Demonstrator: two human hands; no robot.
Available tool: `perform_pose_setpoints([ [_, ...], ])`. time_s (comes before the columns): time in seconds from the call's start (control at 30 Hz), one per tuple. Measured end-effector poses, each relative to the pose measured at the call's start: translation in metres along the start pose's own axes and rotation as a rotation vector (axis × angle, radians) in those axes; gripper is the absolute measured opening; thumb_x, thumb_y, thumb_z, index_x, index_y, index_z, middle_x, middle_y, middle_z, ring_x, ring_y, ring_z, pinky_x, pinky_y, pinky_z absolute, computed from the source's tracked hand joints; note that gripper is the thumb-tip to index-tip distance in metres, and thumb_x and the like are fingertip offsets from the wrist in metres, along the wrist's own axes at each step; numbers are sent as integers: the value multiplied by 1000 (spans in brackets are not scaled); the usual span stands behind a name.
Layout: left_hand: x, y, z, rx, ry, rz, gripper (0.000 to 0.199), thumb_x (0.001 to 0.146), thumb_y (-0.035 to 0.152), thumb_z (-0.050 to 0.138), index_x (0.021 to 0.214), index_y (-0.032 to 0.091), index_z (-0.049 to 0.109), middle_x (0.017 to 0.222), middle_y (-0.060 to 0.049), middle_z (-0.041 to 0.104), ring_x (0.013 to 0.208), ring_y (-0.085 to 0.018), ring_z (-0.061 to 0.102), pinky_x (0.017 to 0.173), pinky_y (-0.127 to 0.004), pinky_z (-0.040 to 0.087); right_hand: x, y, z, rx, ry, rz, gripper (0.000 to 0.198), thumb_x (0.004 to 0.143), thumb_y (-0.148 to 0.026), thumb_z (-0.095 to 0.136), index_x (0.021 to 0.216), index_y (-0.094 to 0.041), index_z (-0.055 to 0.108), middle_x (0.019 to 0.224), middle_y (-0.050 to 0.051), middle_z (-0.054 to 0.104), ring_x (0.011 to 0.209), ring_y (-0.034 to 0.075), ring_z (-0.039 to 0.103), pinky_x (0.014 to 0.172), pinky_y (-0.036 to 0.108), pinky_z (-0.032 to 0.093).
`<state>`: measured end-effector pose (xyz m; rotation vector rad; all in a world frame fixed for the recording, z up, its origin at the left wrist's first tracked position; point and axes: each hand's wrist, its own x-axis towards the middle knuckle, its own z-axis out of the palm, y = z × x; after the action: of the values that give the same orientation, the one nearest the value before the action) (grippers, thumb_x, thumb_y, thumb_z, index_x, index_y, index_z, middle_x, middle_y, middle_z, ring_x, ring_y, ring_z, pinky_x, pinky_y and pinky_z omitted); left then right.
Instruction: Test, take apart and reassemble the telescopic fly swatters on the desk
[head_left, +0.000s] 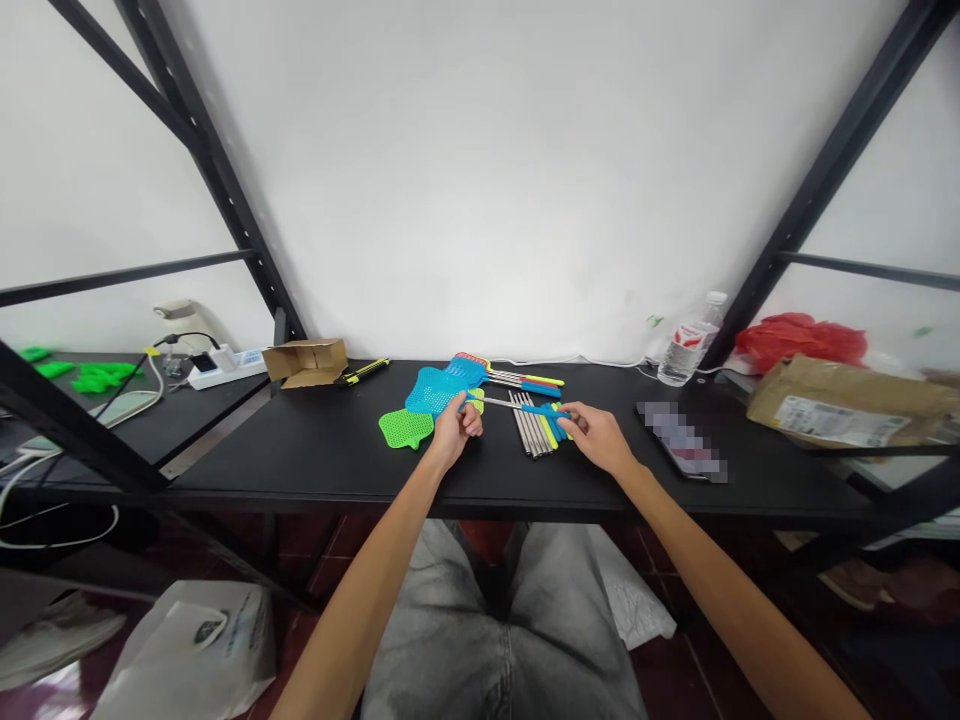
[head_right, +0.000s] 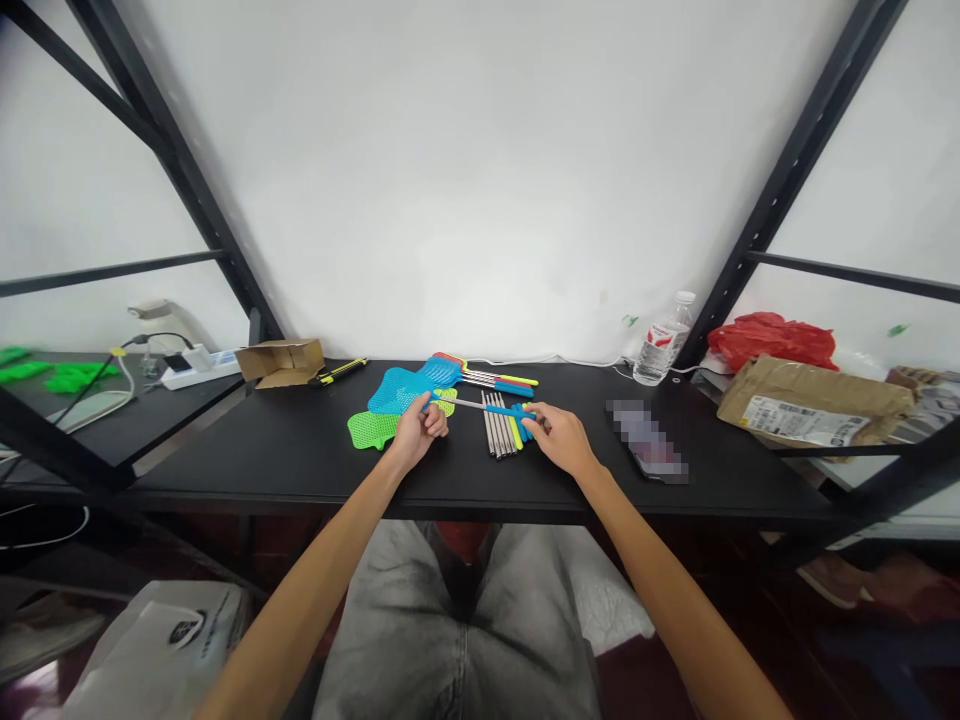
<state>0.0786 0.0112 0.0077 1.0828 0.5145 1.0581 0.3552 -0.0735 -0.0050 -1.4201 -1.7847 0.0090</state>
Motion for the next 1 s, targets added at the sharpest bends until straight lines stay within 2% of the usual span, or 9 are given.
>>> perform_pose_setpoints([
  [0.13, 1, -3, -1, 56, -33, 16, 59, 92, 60, 48, 49, 21, 38, 46, 3, 33, 46, -10, 36, 55, -28, 35, 0, 2, 1, -26, -17, -7, 36, 94, -47, 54, 110, -20, 72, 80, 4, 69, 62, 17, 58, 64, 30, 45],
  [0.33, -2, -5, 1, 220, -68, 60, 47, 90, 50, 57, 56, 18, 50, 49, 2, 44, 49, -11, 41, 55, -28, 34, 0, 0, 2, -73, -71, -50, 33, 94, -47, 55, 102, -20, 73, 82, 6, 71, 68, 19, 61, 66, 30, 44],
  [0.57, -3, -4, 1, 292, -77, 73, 43, 89, 47, 59, 58, 18, 52, 50, 2, 46, 50, -11, 43, 56, -27, 34, 0, 2, 3, -98, -65, -34, 30, 94, -46, 54, 99, -21, 71, 74, 4, 67, 66, 20, 60, 64, 30, 41],
  [0.73, -3, -5, 2, 298, -88, 89, 42, 87, 47, 60, 58, 18, 51, 53, 2, 46, 50, -10, 42, 55, -26, 32, -1, -1, 2, -98, -64, -6, 29, 97, -45, 51, 97, -22, 68, 79, 4, 70, 69, 21, 63, 65, 29, 41],
  [0.9, -4, -4, 3, 312, -87, 94, 44, 87, 48, 61, 57, 18, 51, 51, 3, 44, 49, -10, 41, 55, -27, 31, -1, -5, 0, -148, -65, -29, 45, 103, -45, 37, 70, -22, 58, 70, 4, 67, 64, 19, 60, 62, 28, 36],
  [1.0, -4, -3, 3, 317, -91, 98, 43, 87, 48, 61, 57, 18, 52, 51, 3, 45, 50, -10, 42, 55, -27, 31, -1, -5, 0, -181, -55, -37, 49, 104, -46, 35, 65, -22, 53, 65, 4, 63, 60, 18, 56, 61, 28, 34],
])
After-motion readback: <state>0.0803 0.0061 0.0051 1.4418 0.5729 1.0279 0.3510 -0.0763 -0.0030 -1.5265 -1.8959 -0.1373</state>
